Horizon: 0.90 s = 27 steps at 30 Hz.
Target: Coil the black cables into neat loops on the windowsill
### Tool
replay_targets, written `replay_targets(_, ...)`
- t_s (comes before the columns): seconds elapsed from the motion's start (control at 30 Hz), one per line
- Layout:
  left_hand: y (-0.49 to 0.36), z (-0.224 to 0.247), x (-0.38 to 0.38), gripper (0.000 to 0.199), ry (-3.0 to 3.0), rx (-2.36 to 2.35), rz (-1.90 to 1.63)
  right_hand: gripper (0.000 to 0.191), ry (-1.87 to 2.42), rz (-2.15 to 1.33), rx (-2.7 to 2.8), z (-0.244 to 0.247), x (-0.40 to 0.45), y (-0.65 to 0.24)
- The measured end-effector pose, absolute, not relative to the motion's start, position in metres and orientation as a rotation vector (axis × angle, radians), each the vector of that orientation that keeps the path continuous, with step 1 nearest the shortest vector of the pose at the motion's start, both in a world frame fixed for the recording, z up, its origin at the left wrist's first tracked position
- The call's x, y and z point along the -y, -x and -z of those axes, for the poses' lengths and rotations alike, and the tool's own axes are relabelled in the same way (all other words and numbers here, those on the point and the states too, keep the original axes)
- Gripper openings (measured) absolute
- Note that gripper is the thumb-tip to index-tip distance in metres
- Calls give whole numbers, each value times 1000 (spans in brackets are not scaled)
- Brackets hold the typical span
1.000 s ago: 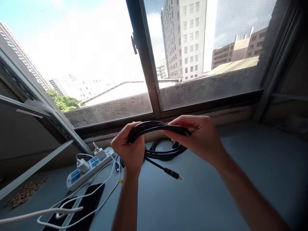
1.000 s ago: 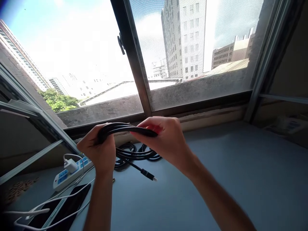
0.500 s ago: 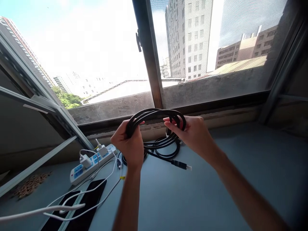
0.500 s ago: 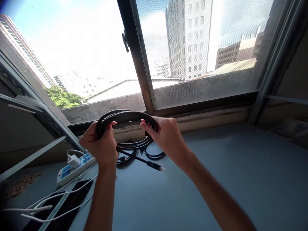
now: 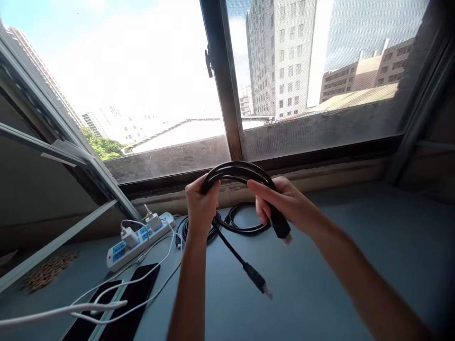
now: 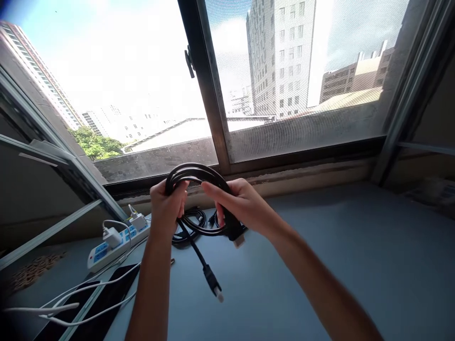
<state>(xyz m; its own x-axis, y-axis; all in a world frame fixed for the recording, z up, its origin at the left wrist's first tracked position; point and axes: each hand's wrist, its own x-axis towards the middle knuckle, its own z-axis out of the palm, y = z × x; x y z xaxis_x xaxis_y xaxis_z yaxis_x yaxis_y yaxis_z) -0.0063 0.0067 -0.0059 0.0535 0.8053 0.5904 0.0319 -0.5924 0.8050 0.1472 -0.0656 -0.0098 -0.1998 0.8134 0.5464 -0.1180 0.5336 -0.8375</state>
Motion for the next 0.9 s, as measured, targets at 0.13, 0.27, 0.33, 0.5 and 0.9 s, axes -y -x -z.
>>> replay_targets(0.13,8,6,-8,17,-1854,-864,-1566,46,834,-634,1672,16,56,-153)
replay_targets(0.27,5,8,-7,18,-1942,-971,-1529,22,1110,116,1596,22,47,-156)
replay_targets(0.33,3,9,-6,19,-1974,-1032,-1532,47,1139,287,1658,24,44,-155)
replay_targets(0.5,4,9,-3,19,-1946,-1141,-1431,54,1171,517,1850,28,38,-152)
replay_targets(0.9,3,15,-20,9,-1780,-1082,-1214,60,1210,349,1911,35,24,-156)
